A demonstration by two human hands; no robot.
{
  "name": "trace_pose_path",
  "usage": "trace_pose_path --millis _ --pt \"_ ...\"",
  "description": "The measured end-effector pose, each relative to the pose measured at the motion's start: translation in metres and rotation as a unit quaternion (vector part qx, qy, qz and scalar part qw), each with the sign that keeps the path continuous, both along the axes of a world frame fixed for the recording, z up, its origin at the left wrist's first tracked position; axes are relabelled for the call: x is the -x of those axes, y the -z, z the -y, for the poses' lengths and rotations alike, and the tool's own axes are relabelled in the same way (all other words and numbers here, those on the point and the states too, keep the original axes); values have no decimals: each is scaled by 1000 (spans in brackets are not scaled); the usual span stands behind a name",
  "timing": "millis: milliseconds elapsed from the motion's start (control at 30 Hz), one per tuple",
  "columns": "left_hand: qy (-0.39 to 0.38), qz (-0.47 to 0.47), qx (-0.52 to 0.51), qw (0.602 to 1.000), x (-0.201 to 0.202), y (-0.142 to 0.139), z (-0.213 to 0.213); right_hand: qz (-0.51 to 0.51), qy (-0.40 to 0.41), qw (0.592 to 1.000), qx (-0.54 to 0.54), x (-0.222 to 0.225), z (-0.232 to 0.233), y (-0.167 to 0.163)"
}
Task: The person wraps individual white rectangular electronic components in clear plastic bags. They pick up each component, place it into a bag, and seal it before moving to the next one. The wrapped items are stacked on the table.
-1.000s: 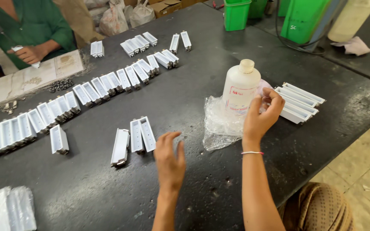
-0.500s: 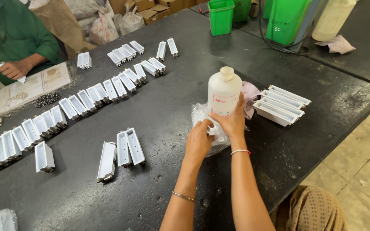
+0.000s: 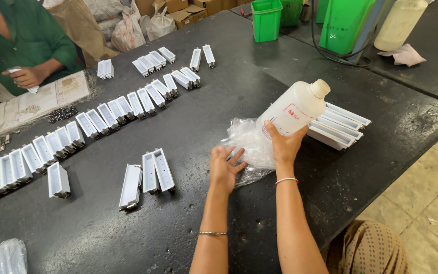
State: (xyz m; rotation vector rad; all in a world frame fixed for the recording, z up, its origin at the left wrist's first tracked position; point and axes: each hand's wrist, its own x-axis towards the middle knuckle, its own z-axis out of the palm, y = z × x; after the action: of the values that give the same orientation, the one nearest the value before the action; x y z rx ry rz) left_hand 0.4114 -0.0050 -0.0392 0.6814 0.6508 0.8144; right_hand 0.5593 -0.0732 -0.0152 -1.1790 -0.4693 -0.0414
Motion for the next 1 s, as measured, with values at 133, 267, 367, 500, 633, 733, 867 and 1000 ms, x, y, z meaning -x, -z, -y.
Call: trace_pose_path --millis 133,267,367,500,633,733,867,1000 --pt "-24 49 77 996 14 -12 5 52 13 996 78 5 2 -3" --pt "-122 62 65 988 23 -23 6 90 38 970 221 8 -3 -6" --pt "-201 74 32 976 47 -34 -3 93 54 964 244 4 -8 -1" --pt "-215 27 -40 975 110 -43 -7 135 33 968 210 -4 -8 16" --pt "-271 -66 -164 946 169 -45 -1 195 27 957 213 -15 -9 25" --pt "-336 -140 -224 904 199 -44 12 240 45 944 224 -21 -6 23" --pt "-383 -277 -243 847 222 -51 26 316 102 922 201 -21 2 18" --pt "-400 -282 -222 844 229 -63 30 207 111 957 168 -17 3 18"
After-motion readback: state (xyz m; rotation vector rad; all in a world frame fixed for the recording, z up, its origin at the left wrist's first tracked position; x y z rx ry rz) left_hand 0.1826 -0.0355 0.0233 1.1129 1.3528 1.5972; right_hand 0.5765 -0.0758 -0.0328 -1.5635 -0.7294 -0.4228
